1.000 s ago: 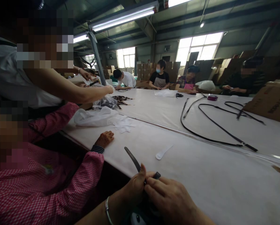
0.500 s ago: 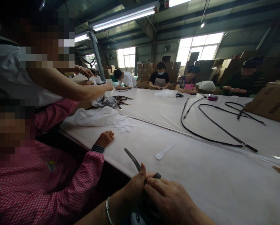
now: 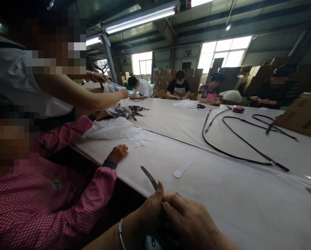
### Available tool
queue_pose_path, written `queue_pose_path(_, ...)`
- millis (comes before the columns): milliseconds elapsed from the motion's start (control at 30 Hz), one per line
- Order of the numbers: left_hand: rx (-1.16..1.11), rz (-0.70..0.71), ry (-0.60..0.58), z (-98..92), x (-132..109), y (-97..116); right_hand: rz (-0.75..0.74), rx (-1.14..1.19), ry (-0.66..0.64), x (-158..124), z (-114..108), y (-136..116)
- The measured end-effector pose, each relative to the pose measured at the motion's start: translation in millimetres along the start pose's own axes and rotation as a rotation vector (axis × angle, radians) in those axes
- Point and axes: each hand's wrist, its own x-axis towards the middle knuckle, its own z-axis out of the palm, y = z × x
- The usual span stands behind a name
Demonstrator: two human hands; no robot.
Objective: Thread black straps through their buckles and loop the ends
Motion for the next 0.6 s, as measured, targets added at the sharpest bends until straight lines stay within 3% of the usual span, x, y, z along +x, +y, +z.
queue_pose_path(300, 0.121, 0.022, 0.018, 2.8, -3.1, 6.7, -0.008, 0.021, -0.083, 1.6, -0.2, 5.3)
queue_pose_path(433, 0.246, 0.04, 0.026, 4.8, -8.4, 13.5, 0.01, -0.081, -0.091, 4.7, -2.0, 1.7)
queue_pose_path(600, 0.402, 0.091, 0.022, 4.3, -11.4, 18.8, -0.087, -0.238, -0.11, 7.6, -2.1, -0.1)
